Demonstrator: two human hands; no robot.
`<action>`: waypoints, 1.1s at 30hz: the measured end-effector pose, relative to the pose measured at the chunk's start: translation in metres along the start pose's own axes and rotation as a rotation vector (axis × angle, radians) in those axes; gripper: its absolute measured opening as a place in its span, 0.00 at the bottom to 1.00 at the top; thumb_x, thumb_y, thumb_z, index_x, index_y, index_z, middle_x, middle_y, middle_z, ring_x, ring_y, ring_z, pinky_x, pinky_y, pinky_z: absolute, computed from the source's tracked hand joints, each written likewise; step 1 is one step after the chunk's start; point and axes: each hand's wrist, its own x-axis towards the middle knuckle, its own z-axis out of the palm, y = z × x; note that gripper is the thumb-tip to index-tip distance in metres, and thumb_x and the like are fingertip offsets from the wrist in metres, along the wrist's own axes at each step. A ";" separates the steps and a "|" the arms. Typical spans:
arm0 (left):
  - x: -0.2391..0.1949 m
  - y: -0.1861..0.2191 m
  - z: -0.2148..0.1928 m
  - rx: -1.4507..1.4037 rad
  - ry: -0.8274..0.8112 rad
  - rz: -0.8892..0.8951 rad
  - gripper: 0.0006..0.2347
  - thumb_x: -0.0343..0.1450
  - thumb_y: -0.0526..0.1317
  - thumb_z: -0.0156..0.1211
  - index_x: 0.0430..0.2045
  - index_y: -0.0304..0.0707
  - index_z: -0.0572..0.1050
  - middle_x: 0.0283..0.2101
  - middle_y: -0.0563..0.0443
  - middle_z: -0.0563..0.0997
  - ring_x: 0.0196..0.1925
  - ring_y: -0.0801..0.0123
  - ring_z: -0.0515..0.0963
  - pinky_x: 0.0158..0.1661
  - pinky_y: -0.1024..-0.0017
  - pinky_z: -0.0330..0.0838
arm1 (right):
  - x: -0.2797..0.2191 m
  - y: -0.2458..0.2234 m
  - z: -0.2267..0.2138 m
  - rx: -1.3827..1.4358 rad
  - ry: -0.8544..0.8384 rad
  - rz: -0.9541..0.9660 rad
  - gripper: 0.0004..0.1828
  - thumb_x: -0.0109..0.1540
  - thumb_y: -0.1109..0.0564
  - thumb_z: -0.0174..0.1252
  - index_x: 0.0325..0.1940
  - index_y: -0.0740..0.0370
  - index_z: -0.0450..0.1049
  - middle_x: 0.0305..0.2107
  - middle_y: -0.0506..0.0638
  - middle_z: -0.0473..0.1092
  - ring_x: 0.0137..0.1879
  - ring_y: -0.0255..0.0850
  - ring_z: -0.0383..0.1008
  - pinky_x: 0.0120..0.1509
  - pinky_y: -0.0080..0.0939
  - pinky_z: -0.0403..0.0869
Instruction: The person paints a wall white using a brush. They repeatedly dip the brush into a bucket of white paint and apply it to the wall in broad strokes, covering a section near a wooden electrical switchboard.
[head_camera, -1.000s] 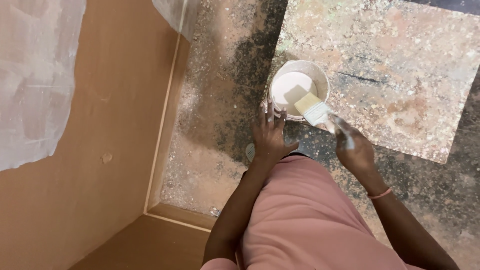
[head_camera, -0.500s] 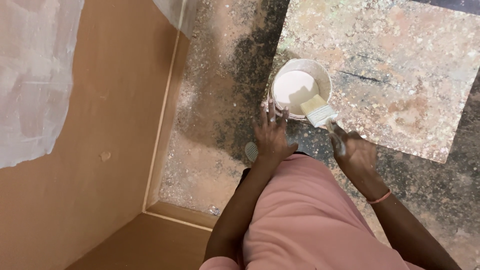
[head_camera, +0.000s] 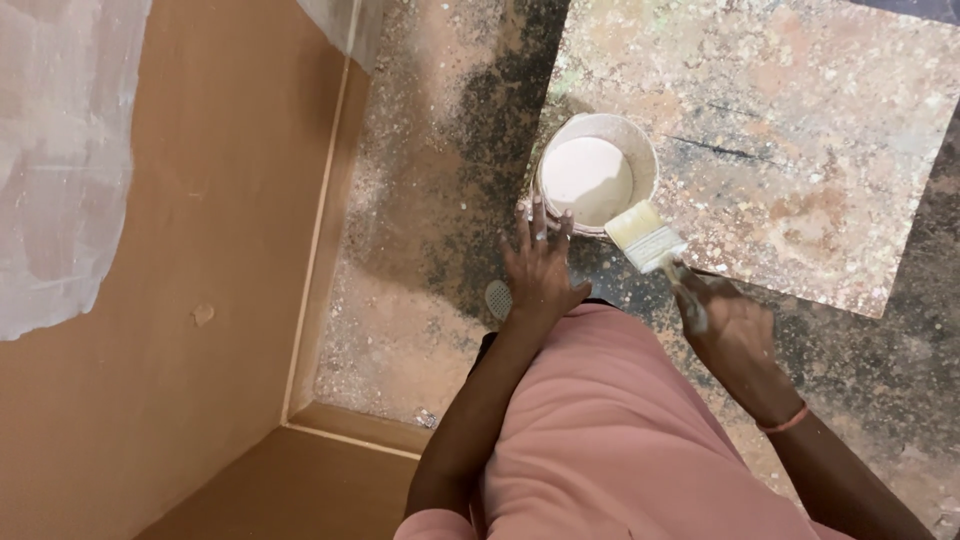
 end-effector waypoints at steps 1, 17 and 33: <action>0.001 0.000 0.001 0.002 -0.002 0.000 0.55 0.58 0.66 0.70 0.75 0.55 0.39 0.78 0.33 0.30 0.79 0.38 0.32 0.68 0.30 0.36 | -0.001 -0.004 -0.009 0.010 -0.002 0.004 0.30 0.73 0.42 0.33 0.64 0.61 0.73 0.08 0.45 0.59 0.10 0.34 0.48 0.10 0.37 0.52; 0.004 0.002 0.004 0.008 -0.008 -0.018 0.54 0.59 0.66 0.69 0.75 0.54 0.37 0.77 0.33 0.30 0.78 0.36 0.31 0.68 0.29 0.34 | 0.053 -0.041 -0.041 1.275 -0.375 0.821 0.28 0.70 0.44 0.47 0.63 0.69 0.70 0.43 0.58 0.70 0.35 0.38 0.63 0.35 0.32 0.69; 0.000 0.005 0.003 0.004 -0.002 -0.044 0.54 0.59 0.64 0.71 0.75 0.57 0.38 0.78 0.35 0.30 0.79 0.39 0.33 0.70 0.33 0.35 | 0.008 -0.027 -0.060 1.051 -0.376 0.835 0.31 0.69 0.39 0.47 0.63 0.67 0.71 0.47 0.55 0.72 0.43 0.40 0.71 0.41 0.40 0.75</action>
